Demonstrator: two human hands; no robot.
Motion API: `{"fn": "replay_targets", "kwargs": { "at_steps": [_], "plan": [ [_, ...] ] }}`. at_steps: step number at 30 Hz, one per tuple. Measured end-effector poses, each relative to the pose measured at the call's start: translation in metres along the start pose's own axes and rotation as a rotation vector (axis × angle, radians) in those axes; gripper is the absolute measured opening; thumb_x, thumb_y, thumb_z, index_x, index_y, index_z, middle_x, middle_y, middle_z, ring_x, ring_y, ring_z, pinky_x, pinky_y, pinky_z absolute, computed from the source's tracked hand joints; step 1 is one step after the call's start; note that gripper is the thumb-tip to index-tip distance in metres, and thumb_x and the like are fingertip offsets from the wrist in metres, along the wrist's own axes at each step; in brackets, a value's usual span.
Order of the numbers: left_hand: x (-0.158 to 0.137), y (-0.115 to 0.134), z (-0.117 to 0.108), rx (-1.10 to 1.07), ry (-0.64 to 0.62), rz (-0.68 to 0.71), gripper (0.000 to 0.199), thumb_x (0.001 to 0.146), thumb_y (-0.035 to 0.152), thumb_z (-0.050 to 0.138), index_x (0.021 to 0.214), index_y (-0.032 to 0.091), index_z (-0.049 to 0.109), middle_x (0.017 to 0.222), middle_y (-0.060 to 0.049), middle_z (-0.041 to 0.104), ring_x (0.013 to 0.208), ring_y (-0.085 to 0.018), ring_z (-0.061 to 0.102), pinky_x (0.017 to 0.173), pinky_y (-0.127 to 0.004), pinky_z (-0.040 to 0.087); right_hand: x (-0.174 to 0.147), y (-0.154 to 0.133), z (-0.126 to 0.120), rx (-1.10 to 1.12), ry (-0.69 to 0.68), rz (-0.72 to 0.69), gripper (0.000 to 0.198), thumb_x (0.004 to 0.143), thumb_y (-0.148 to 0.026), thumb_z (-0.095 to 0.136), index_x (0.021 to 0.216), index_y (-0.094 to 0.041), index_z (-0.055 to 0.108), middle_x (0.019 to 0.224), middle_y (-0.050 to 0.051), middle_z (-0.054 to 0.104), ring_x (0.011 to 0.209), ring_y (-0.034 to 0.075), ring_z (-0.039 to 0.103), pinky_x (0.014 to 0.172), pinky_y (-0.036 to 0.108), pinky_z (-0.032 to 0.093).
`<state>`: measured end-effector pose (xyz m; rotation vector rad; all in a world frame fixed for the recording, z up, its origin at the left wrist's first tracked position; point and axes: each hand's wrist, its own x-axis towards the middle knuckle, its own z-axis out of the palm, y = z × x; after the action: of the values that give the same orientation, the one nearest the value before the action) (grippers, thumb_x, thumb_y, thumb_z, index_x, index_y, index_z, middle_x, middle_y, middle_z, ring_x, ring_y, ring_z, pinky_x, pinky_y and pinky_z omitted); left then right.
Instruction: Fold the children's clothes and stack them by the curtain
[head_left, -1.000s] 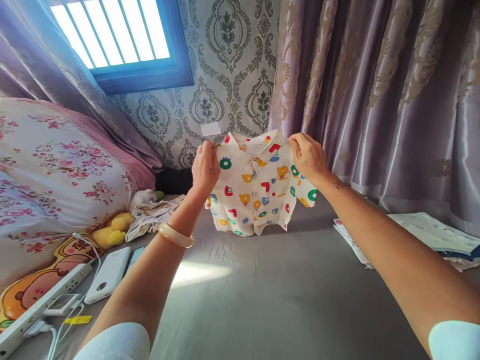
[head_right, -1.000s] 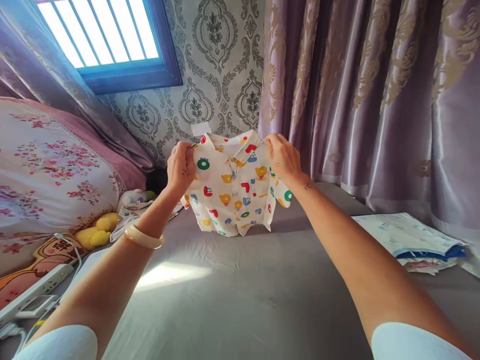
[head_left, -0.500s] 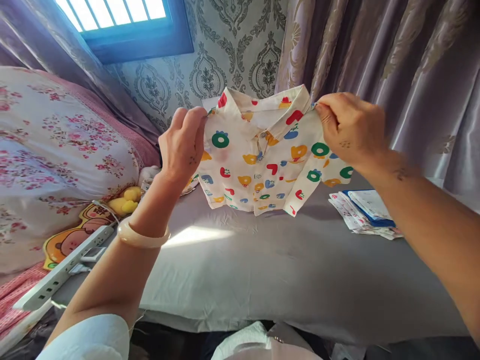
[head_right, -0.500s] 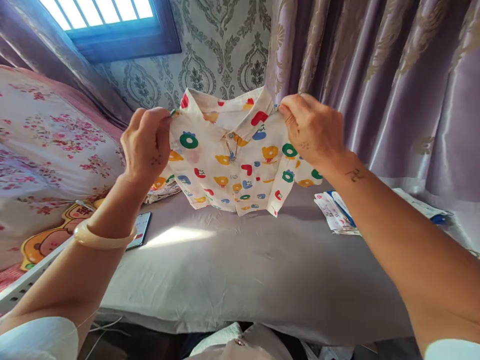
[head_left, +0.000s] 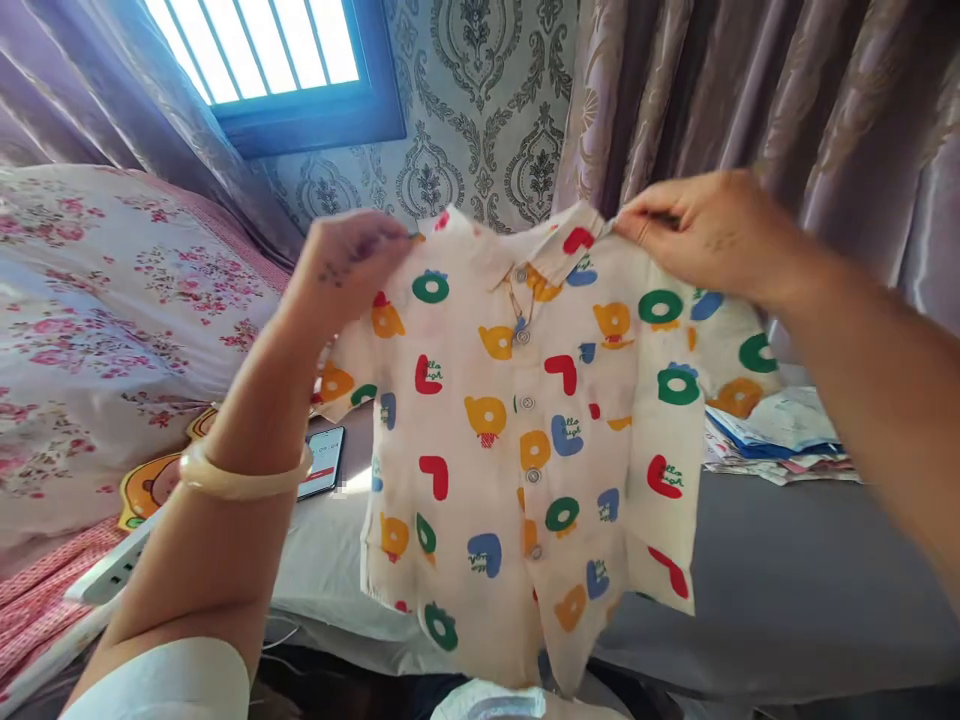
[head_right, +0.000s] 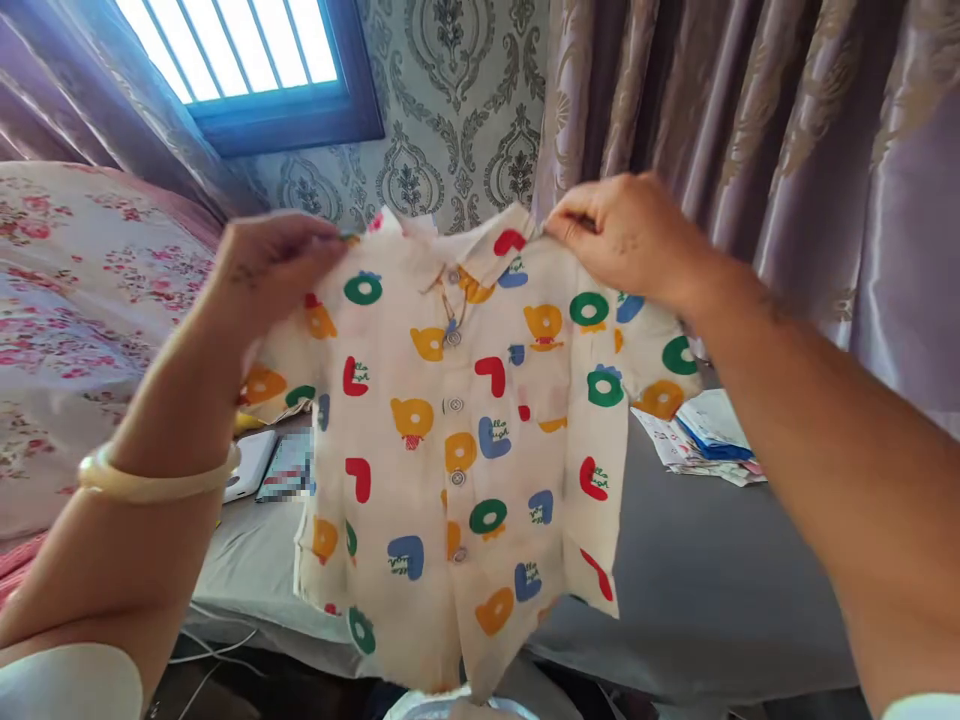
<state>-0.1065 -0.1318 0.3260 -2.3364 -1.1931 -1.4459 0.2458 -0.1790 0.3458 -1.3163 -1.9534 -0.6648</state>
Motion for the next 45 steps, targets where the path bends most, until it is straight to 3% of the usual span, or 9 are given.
{"fn": "replay_targets", "kwargs": {
  "at_steps": [2,4,11,16,25,33,42,45],
  "plan": [
    [-0.007,-0.024,0.028,-0.031,-0.095,-0.045,0.031,0.089,0.044,0.057,0.100,0.018,0.070,0.066,0.002,0.058,0.063,-0.012,0.050,0.059,-0.027,0.042,-0.003,0.010,0.028,0.030,-0.097,0.011,0.034,0.098,-0.038,0.050,0.106,-0.016,0.075,0.095,0.004,0.076,0.089,0.016,0.068,0.075,0.029,0.046],
    [-0.017,-0.043,0.059,-0.027,-0.154,-0.036,0.031,0.088,0.042,0.057,0.097,0.016,0.070,0.066,0.002,0.059,0.064,-0.012,0.049,0.060,-0.025,0.041,-0.010,0.020,0.058,0.007,-0.211,0.062,0.030,0.097,-0.035,0.051,0.108,-0.021,0.074,0.099,0.003,0.076,0.092,0.019,0.068,0.076,0.030,0.047],
    [-0.070,-0.083,0.161,0.200,-0.354,-0.174,0.029,0.096,0.033,0.044,0.104,0.021,0.070,0.096,-0.005,0.069,0.092,-0.020,0.063,0.078,-0.027,0.045,-0.057,0.032,0.160,-0.083,-0.540,0.177,0.037,0.100,-0.038,0.037,0.110,-0.025,0.070,0.110,0.006,0.072,0.095,0.022,0.065,0.073,0.031,0.041],
    [-0.098,-0.098,0.209,0.325,-0.484,-0.323,0.031,0.099,0.031,0.039,0.111,0.027,0.068,0.109,-0.006,0.062,0.101,-0.020,0.063,0.079,-0.026,0.047,-0.088,0.033,0.217,-0.144,-0.684,0.183,0.033,0.099,-0.029,0.033,0.103,-0.022,0.065,0.109,0.008,0.067,0.091,0.022,0.062,0.072,0.032,0.036],
    [-0.116,-0.130,0.263,0.332,-0.578,-0.418,0.035,0.102,0.037,0.034,0.116,0.030,0.065,0.112,-0.005,0.059,0.102,-0.020,0.062,0.073,-0.026,0.047,-0.106,0.051,0.273,-0.127,-0.810,0.218,0.034,0.096,-0.018,0.033,0.116,-0.024,0.060,0.118,0.012,0.062,0.099,0.026,0.060,0.081,0.036,0.037],
    [-0.104,-0.138,0.288,0.319,-0.634,-0.458,0.037,0.102,0.035,0.031,0.119,0.028,0.064,0.113,-0.008,0.057,0.102,-0.022,0.061,0.074,-0.028,0.046,-0.104,0.071,0.309,-0.086,-0.819,0.259,0.040,0.095,-0.013,0.032,0.120,-0.027,0.059,0.121,0.015,0.061,0.103,0.030,0.061,0.083,0.039,0.037],
    [-0.107,-0.164,0.314,0.381,-0.558,-0.357,0.039,0.102,0.033,0.031,0.120,0.024,0.064,0.112,-0.010,0.059,0.100,-0.024,0.061,0.076,-0.031,0.044,-0.103,0.087,0.341,-0.165,-0.786,0.182,0.039,0.096,-0.009,0.028,0.118,-0.020,0.058,0.118,0.015,0.061,0.103,0.025,0.058,0.082,0.035,0.037],
    [-0.110,-0.169,0.319,0.387,-0.607,-0.339,0.037,0.101,0.030,0.033,0.118,0.023,0.065,0.110,-0.011,0.061,0.099,-0.024,0.062,0.079,-0.032,0.044,-0.108,0.087,0.348,-0.167,-0.791,0.169,0.039,0.097,-0.009,0.028,0.116,-0.021,0.060,0.118,0.015,0.061,0.105,0.025,0.056,0.085,0.035,0.036]
  ]
}}
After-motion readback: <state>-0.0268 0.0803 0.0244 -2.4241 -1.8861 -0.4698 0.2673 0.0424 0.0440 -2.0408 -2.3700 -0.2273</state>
